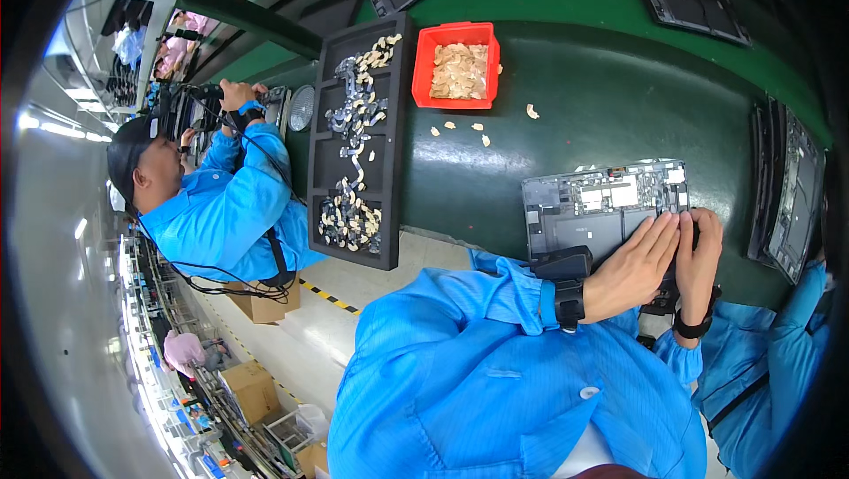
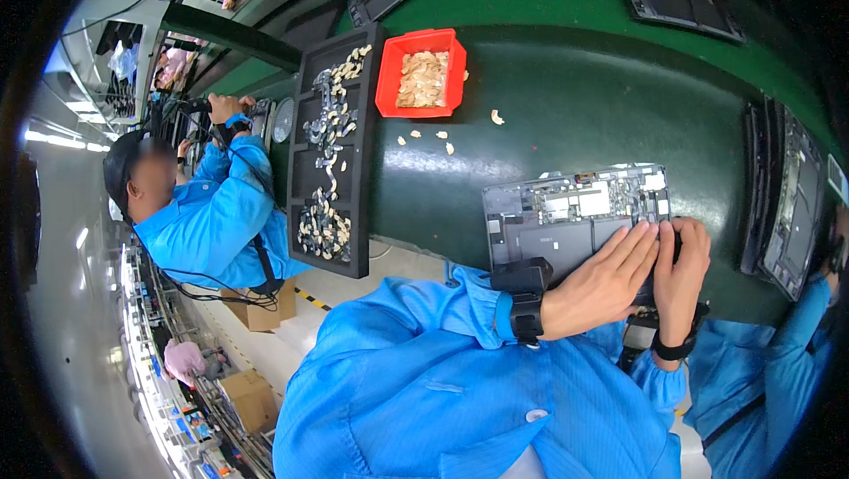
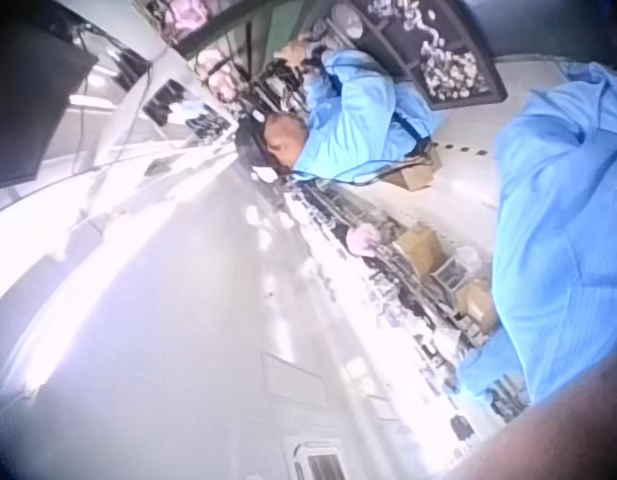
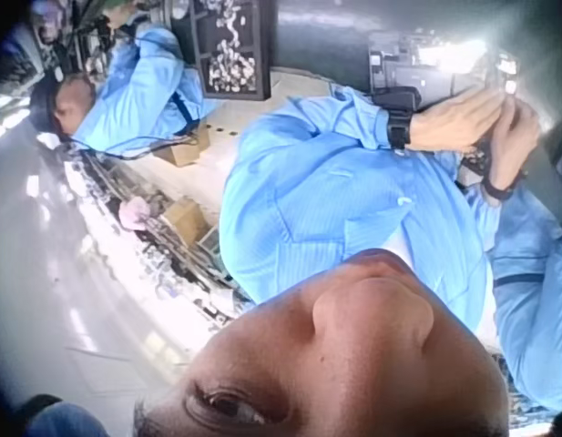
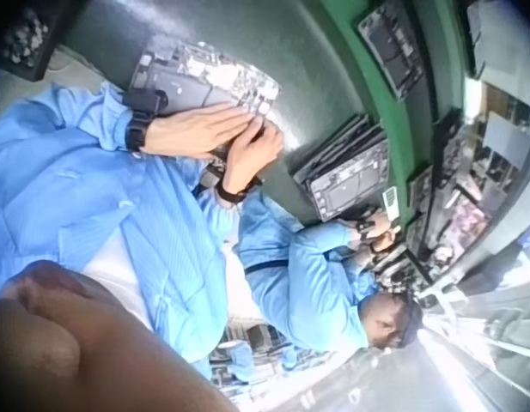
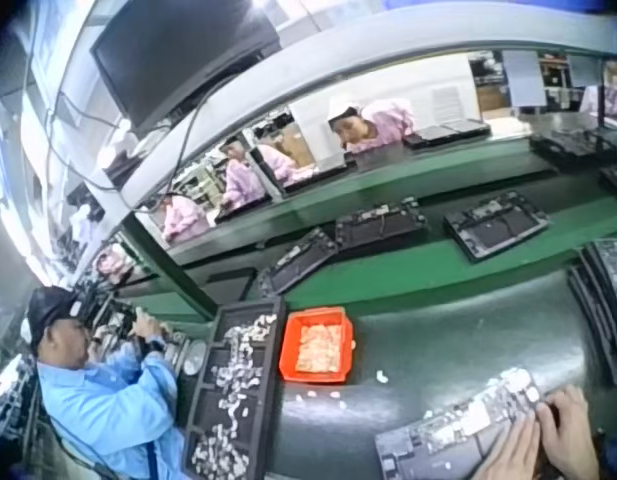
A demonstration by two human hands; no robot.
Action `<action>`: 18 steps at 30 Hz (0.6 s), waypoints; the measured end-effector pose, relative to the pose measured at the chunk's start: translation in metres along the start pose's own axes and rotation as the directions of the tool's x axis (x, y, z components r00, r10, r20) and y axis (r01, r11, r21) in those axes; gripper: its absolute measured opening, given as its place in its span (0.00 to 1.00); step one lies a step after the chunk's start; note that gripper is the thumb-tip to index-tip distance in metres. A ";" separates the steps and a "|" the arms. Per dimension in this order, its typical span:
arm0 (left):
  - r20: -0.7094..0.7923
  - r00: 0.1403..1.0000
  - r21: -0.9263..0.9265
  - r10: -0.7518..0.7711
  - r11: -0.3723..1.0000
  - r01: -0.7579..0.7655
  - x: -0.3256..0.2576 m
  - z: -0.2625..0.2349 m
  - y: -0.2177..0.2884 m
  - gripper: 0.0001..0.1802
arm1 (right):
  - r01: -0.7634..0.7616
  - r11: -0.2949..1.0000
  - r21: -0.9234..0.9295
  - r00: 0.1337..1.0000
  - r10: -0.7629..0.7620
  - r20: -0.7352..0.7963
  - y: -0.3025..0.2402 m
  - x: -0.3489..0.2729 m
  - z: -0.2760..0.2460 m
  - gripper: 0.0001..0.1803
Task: The person assembles internal cables and printed circuit boards into an electronic chassis, securing them with fasteners using a handheld connector tool.
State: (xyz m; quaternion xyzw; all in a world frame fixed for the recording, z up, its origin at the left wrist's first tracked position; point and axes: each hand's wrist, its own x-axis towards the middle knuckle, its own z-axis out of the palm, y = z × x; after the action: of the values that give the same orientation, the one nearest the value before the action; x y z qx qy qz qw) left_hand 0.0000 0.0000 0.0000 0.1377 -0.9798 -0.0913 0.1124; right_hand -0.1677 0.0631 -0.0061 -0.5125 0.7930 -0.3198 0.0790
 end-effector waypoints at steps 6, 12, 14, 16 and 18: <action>0.003 1.000 -0.089 0.025 0.996 -0.024 -0.001 -0.002 -0.008 0.52 | -0.048 0.988 0.148 0.997 0.057 -0.057 -0.005 -0.004 0.008 0.09; -0.128 0.988 -0.343 0.082 0.931 -0.122 0.000 -0.007 -0.009 0.54 | -0.311 0.733 0.605 0.950 0.262 0.170 -0.003 -0.014 -0.004 0.10; -0.123 0.989 -0.368 0.079 0.922 -0.119 0.000 -0.008 -0.009 0.54 | -0.325 0.701 0.635 0.944 0.276 0.180 0.000 -0.017 -0.002 0.10; -0.101 0.992 -0.410 0.071 0.906 -0.107 -0.001 -0.018 -0.012 0.51 | -0.333 0.667 0.666 0.940 0.289 0.180 -0.006 -0.016 -0.004 0.10; -0.062 0.993 -0.436 0.097 0.893 -0.115 -0.006 -0.039 -0.024 0.49 | -0.370 0.609 0.701 0.924 0.319 0.210 -0.002 -0.015 -0.009 0.10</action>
State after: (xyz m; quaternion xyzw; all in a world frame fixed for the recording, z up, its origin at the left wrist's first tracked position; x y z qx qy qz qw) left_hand 0.0213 -0.0271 0.0315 0.0569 -0.9378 -0.3006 0.1641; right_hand -0.1630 0.0798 -0.0006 -0.2857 0.6795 -0.5708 0.3616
